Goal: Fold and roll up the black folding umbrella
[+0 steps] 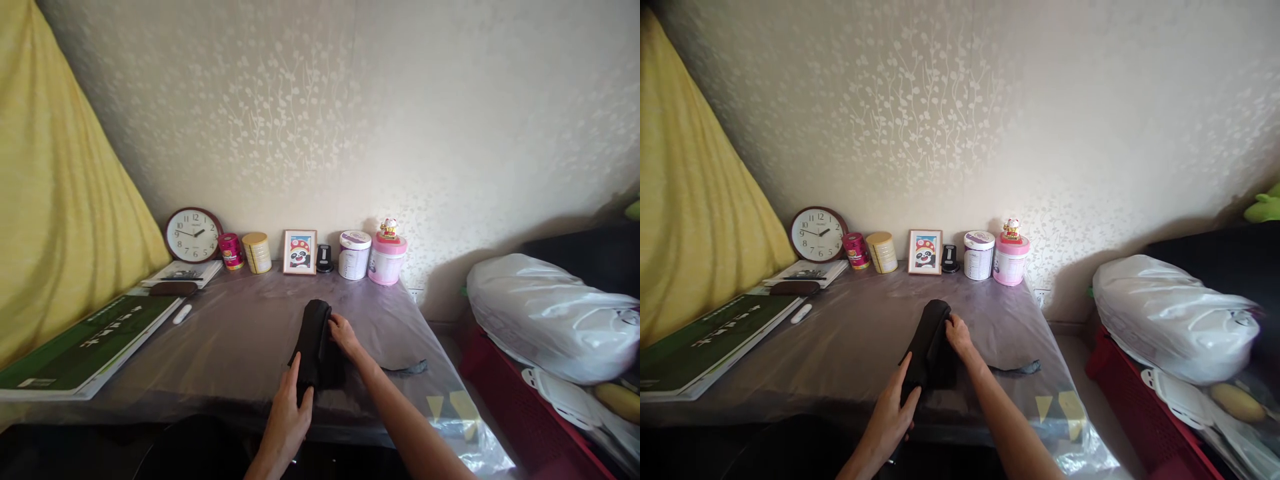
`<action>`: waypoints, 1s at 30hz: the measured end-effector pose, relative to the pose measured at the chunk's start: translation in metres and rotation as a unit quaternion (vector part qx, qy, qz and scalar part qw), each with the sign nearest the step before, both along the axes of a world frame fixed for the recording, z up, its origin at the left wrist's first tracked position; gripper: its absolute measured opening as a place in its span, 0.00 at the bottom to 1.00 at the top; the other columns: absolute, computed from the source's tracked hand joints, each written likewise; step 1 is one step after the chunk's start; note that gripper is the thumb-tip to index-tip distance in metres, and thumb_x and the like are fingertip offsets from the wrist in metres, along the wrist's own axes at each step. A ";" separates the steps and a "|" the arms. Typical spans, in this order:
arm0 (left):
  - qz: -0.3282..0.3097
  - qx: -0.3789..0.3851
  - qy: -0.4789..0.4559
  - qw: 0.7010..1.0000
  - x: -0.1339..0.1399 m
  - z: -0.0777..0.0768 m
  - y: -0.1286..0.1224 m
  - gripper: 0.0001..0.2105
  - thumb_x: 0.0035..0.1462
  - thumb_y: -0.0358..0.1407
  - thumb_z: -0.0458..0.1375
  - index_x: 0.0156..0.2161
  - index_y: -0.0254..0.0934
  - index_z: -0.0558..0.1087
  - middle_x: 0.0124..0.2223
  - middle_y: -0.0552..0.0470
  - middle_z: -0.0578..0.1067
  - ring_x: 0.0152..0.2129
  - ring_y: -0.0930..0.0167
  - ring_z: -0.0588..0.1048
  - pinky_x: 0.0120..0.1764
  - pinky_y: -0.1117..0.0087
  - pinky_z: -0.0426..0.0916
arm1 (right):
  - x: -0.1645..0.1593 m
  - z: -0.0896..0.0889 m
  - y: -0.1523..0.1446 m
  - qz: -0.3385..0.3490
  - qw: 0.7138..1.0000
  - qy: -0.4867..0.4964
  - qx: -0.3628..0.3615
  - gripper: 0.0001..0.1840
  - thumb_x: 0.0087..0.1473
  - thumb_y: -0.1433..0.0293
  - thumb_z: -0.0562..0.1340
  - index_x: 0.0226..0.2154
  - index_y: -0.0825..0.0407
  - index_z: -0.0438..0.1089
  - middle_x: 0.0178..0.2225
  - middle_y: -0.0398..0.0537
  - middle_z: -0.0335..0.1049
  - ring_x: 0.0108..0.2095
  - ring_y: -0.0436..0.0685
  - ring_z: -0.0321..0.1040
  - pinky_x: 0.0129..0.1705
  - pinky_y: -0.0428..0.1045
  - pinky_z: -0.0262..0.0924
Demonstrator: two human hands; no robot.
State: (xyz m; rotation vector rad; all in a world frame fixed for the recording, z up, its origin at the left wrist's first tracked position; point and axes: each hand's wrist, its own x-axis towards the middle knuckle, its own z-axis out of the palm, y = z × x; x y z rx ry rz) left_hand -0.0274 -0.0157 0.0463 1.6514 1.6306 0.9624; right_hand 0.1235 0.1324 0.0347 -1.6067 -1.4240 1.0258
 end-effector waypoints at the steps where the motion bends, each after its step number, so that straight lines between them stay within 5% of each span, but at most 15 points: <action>1: 0.000 0.014 0.023 1.000 0.001 -0.001 0.000 0.27 0.56 0.34 0.46 0.61 0.40 0.48 0.56 0.44 0.64 0.41 0.69 0.73 0.42 0.67 0.70 | -0.001 -0.001 0.000 -0.009 1.000 -0.021 0.015 0.14 0.54 0.71 0.51 0.40 0.52 0.69 0.35 0.48 0.73 0.38 0.55 0.70 0.40 0.51 0.64; 4: -0.013 0.012 0.089 0.996 0.009 0.000 -0.001 0.28 0.56 0.31 0.45 0.62 0.38 0.45 0.56 0.42 0.63 0.50 0.65 0.67 0.49 0.64 0.65 | -0.005 -0.002 0.000 -0.033 0.996 -0.073 0.050 0.15 0.56 0.69 0.50 0.41 0.54 0.68 0.43 0.54 0.71 0.46 0.58 0.66 0.48 0.51 0.59; 11: -0.020 -0.018 0.301 0.953 0.039 0.005 -0.012 0.30 0.55 0.22 0.40 0.62 0.34 0.39 0.61 0.29 0.53 0.37 0.65 0.76 0.37 0.66 0.71 | -0.025 -0.005 -0.001 -0.083 0.987 -0.127 0.058 0.22 0.57 0.59 0.48 0.42 0.58 0.66 0.42 0.62 0.71 0.46 0.63 0.68 0.44 0.53 0.61; 18: 0.015 -0.002 0.412 0.911 0.055 -0.010 -0.008 0.37 0.46 0.18 0.45 0.62 0.40 0.42 0.61 0.32 0.54 0.27 0.69 0.77 0.30 0.70 0.72 | -0.038 -0.002 0.001 -0.127 0.978 -0.154 0.057 0.26 0.47 0.55 0.58 0.42 0.59 0.65 0.42 0.66 0.70 0.46 0.67 0.67 0.45 0.55 0.62; 25: 0.012 -0.007 0.353 0.935 0.057 -0.020 0.002 0.36 0.47 0.19 0.45 0.61 0.41 0.45 0.61 0.32 0.54 0.25 0.66 0.77 0.27 0.67 0.72 | -0.036 0.007 0.000 -0.128 0.978 -0.158 0.043 0.26 0.42 0.58 0.61 0.42 0.57 0.64 0.40 0.64 0.72 0.44 0.67 0.69 0.41 0.54 0.64; 30: 0.002 -0.059 0.236 0.970 0.056 -0.023 0.009 0.40 0.44 0.17 0.46 0.60 0.50 0.44 0.64 0.42 0.47 0.30 0.63 0.78 0.30 0.64 0.73 | -0.027 0.014 -0.004 -0.126 0.986 -0.097 0.039 0.27 0.41 0.57 0.61 0.41 0.58 0.65 0.37 0.60 0.73 0.40 0.65 0.71 0.39 0.53 0.65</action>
